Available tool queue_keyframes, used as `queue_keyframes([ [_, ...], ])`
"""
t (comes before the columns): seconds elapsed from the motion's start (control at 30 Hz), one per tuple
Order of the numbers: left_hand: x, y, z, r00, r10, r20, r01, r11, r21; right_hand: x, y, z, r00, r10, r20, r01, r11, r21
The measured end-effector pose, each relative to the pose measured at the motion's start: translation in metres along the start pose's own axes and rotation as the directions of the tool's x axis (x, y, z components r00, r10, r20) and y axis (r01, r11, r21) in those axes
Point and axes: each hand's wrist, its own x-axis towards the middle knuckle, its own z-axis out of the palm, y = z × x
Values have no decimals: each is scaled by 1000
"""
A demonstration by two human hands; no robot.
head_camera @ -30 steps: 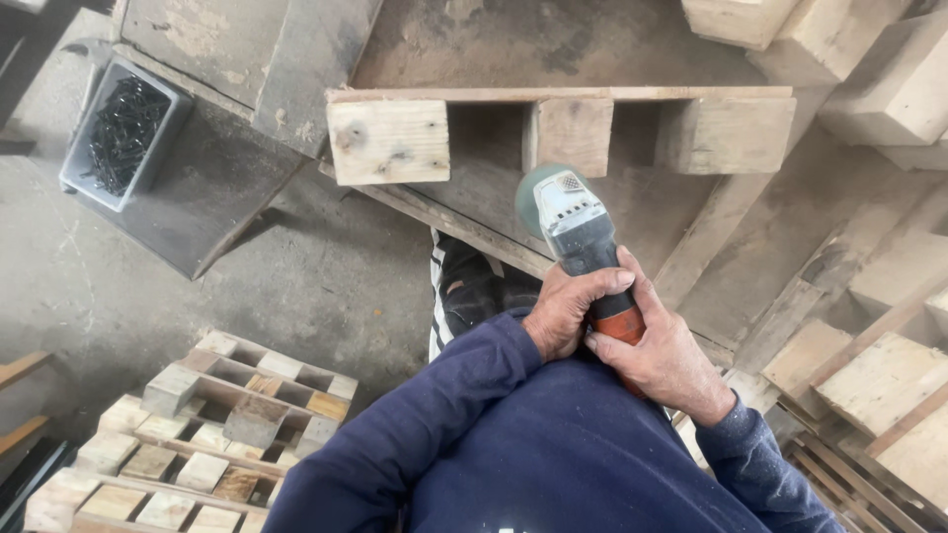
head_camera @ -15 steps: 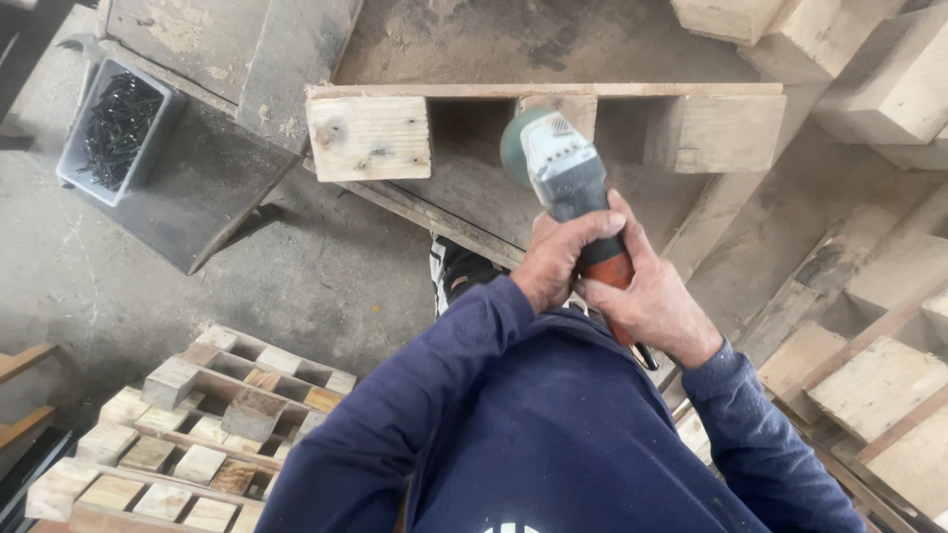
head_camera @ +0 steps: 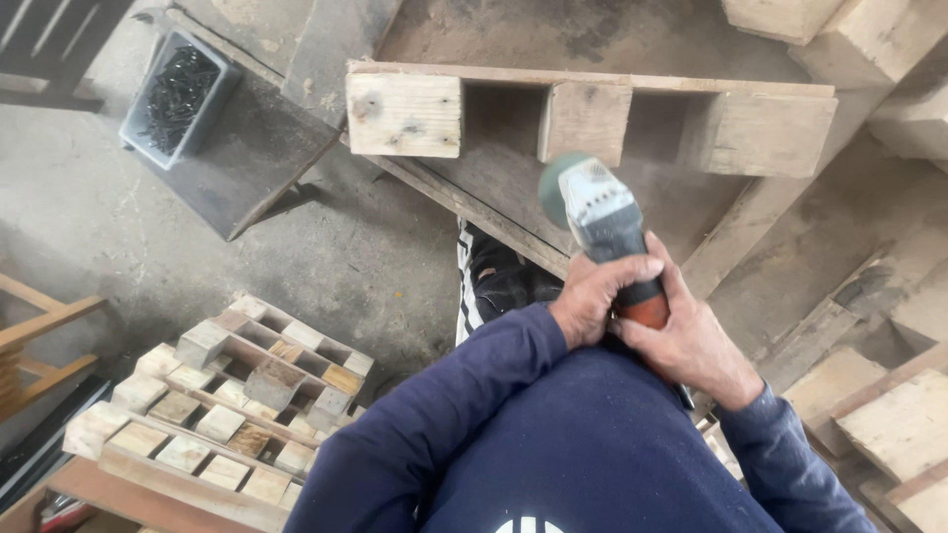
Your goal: The person uses a handheld electric sander to smooth the surfaces of wooden blocks arranged on a workbench. The person moves the sander across each block, repositioning it as needed, and briefly pauses to adjust the wood before continuing.
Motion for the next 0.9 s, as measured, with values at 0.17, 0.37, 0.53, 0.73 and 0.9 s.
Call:
queue_keyframes([
  [0.17, -22, -5, -5, 998, -49, -28, 49, 999, -12, -20, 7, 11, 1000, -7, -6, 8, 999, 43],
  [0.37, -19, 3, -14, 999, 21, 35, -21, 1000, 7, -14, 2, 19, 998, -53, -33, 55, 996, 71],
  [0.53, 2, 17, -16, 993, -86, 83, 75, 988, 135, -6, 4, 31, 989, -11, -146, 36, 985, 167],
  [0.73, 26, 27, -10, 946, -264, 190, 189, 922, 338, -8, 1, 54, 938, 106, -329, 11, 941, 337],
  [0.9, 18, 43, -18, 954, -230, 193, 151, 923, 353, -10, -20, 62, 939, 95, -332, 22, 943, 332],
])
